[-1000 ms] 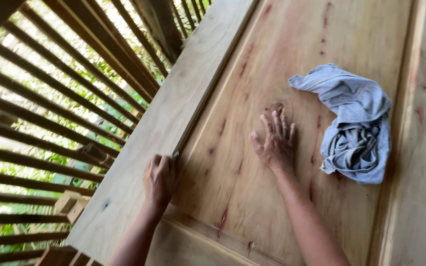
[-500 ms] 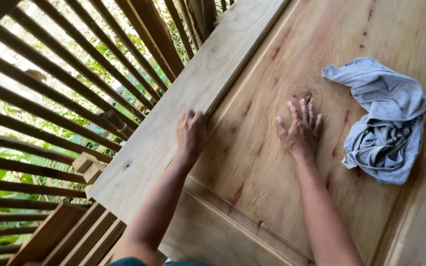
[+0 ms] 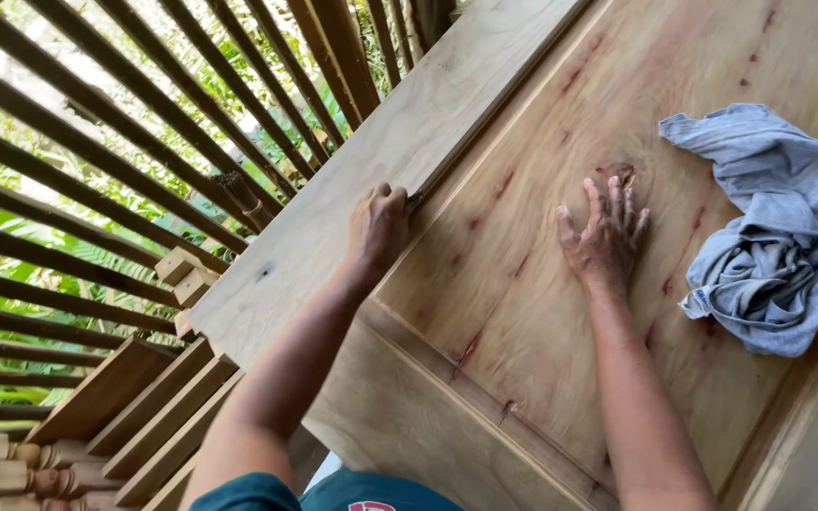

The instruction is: Sanding the recessed edges and flat surfaces of a wooden door panel using a small piece of sandpaper.

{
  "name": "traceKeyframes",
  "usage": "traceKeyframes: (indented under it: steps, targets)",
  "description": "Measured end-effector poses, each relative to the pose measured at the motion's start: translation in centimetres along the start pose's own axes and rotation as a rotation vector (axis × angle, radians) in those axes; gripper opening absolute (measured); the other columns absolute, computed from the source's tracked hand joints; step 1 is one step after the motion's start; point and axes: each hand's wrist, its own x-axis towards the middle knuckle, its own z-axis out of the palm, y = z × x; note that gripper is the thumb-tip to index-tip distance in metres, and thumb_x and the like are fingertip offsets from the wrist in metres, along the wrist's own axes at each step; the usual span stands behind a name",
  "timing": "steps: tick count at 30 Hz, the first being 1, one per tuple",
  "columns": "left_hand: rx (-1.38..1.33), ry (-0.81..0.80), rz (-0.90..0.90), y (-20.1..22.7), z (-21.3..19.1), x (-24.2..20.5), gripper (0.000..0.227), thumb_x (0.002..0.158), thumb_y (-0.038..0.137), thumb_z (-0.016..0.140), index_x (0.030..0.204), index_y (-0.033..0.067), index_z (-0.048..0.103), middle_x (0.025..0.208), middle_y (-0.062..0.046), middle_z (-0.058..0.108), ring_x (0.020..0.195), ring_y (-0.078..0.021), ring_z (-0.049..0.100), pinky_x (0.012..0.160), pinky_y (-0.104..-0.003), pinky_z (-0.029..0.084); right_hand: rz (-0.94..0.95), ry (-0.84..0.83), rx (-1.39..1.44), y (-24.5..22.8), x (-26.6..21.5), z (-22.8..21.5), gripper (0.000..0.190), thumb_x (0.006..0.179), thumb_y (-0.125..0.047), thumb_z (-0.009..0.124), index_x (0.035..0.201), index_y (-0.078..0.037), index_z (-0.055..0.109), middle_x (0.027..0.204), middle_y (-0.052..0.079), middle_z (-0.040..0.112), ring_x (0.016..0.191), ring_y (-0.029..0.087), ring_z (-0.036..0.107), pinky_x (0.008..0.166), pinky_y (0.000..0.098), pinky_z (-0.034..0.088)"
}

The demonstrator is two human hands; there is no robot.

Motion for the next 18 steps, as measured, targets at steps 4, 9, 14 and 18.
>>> traceKeyframes:
  steps: [4,9,14,18]
  targets:
    - [-0.007,-0.153,-0.098,-2.1,-2.2,-4.2,0.021,0.086,0.030,0.070,0.085,0.0112,0.062,0.082,-0.012,0.056,0.077,-0.0385,0.065,0.067,-0.050,0.055,-0.027,0.010,-0.001,0.5,0.2,0.5,0.063,0.097,-0.056,0.054,0.152,-0.025,0.051,0.163,0.013,0.041,0.151,0.036,0.034,0.122,0.0634,0.016]
    - [0.233,-0.438,-0.246,-1.6,-10.5,-10.6,0.012,0.096,0.019,0.062,0.094,0.0114,0.071,0.090,-0.010,0.064,0.086,-0.0277,0.070,0.076,-0.040,0.058,-0.011,-0.012,0.023,0.6,0.2,0.3,0.064,0.097,-0.056,0.053,0.153,-0.024,0.049,0.163,0.015,0.039,0.151,0.037,0.032,0.122,0.0654,0.015]
    - [0.272,-0.389,-0.301,-0.8,-12.4,-11.8,0.009,0.090,0.017,0.064,0.091,0.0092,0.068,0.088,-0.012,0.062,0.085,-0.0334,0.070,0.073,-0.046,0.059,-0.002,-0.012,0.026,0.2,0.1,-0.1,0.064,0.098,-0.055,0.052,0.153,-0.023,0.049,0.163,0.015,0.039,0.151,0.036,0.031,0.122,0.0641,0.015]
    - [0.197,-0.417,-0.452,0.7,-14.5,-11.1,0.016,0.087,0.021,0.063,0.096,0.0088,0.068,0.093,-0.015,0.063,0.082,-0.0442,0.070,0.075,-0.058,0.059,-0.003,-0.020,0.014,0.5,0.2,0.3,0.065,0.098,-0.056,0.052,0.153,-0.023,0.048,0.163,0.014,0.038,0.151,0.036,0.031,0.122,0.0639,0.015]
